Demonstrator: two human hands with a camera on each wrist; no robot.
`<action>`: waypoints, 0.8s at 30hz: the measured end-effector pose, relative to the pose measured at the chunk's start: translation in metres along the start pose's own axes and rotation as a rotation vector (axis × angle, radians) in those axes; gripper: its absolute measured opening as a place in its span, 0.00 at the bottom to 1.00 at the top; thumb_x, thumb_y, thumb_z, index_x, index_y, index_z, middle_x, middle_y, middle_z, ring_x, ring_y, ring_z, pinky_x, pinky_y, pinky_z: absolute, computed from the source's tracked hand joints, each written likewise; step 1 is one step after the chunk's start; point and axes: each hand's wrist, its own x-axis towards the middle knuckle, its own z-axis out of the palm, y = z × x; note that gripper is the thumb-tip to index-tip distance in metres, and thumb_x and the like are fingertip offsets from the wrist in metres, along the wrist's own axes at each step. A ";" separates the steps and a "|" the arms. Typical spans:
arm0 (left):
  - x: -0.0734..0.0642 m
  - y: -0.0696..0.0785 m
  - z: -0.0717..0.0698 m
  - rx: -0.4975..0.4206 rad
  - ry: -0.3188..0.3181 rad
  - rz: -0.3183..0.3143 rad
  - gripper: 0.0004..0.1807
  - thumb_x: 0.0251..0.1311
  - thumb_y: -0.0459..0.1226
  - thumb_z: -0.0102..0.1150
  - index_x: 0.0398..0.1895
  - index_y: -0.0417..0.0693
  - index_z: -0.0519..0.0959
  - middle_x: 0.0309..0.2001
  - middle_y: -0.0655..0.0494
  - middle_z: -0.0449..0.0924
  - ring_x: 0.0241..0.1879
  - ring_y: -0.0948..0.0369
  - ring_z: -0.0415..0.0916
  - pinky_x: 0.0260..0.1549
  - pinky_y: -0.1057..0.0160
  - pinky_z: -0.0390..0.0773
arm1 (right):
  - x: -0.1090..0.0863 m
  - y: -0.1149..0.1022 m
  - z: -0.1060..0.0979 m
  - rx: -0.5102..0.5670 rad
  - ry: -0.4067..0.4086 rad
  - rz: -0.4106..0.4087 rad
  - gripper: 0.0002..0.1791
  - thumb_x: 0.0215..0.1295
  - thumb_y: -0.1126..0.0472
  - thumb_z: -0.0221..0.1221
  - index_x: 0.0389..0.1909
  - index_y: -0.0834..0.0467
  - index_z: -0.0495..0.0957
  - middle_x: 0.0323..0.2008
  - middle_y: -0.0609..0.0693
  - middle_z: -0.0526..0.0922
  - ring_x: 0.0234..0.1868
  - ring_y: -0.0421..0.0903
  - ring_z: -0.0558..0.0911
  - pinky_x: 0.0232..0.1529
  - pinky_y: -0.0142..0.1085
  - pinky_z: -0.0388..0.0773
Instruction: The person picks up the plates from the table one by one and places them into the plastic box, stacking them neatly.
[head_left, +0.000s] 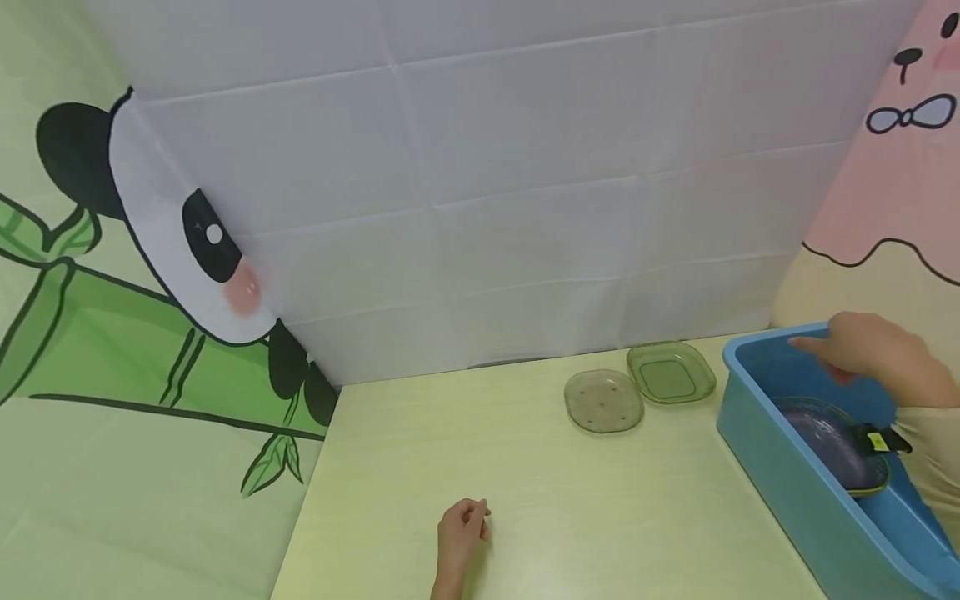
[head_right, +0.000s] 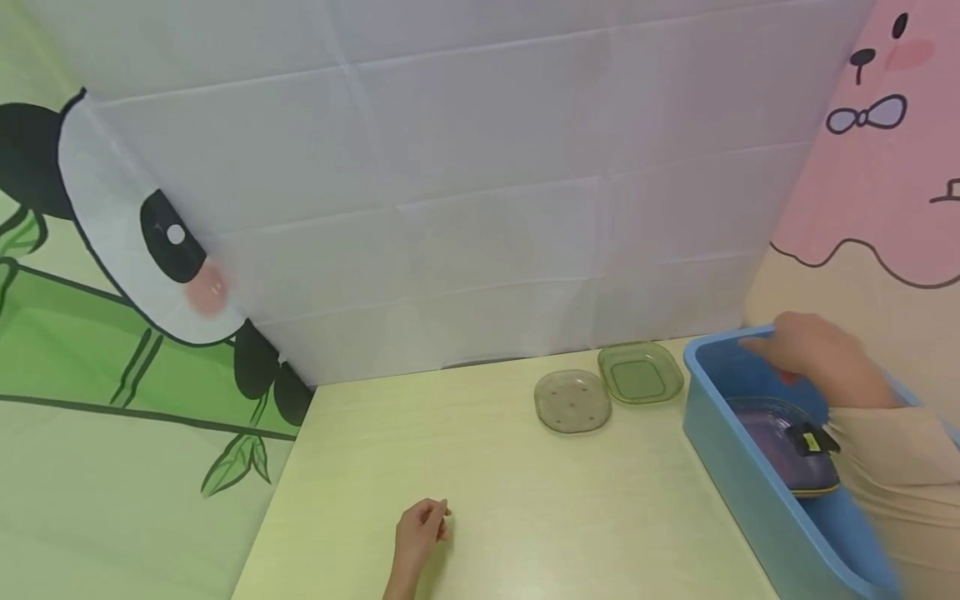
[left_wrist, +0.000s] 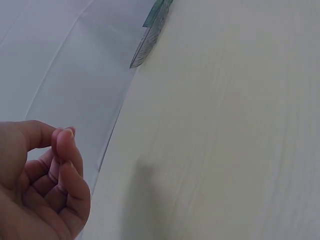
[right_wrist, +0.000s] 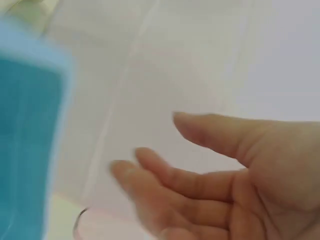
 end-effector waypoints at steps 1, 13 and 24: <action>0.000 0.000 0.000 -0.004 -0.002 0.001 0.12 0.61 0.38 0.53 0.26 0.36 0.78 0.13 0.60 0.71 0.14 0.64 0.70 0.14 0.72 0.64 | -0.002 -0.008 -0.003 0.020 0.051 0.000 0.31 0.67 0.40 0.42 0.07 0.52 0.69 0.09 0.44 0.68 0.15 0.43 0.68 0.25 0.41 0.66; 0.003 0.006 0.003 -0.020 -0.007 0.025 0.13 0.60 0.38 0.54 0.26 0.36 0.78 0.14 0.60 0.71 0.14 0.65 0.70 0.15 0.72 0.66 | -0.004 -0.084 0.017 0.435 0.765 -0.069 0.32 0.69 0.41 0.40 0.19 0.60 0.78 0.14 0.48 0.77 0.14 0.34 0.69 0.14 0.37 0.61; 0.006 0.017 0.005 -0.021 -0.010 0.071 0.13 0.60 0.38 0.54 0.27 0.34 0.78 0.14 0.58 0.72 0.14 0.66 0.71 0.17 0.71 0.69 | 0.018 -0.106 0.084 0.682 1.007 -0.130 0.28 0.70 0.50 0.44 0.12 0.58 0.74 0.08 0.27 0.65 0.09 0.29 0.62 0.11 0.33 0.54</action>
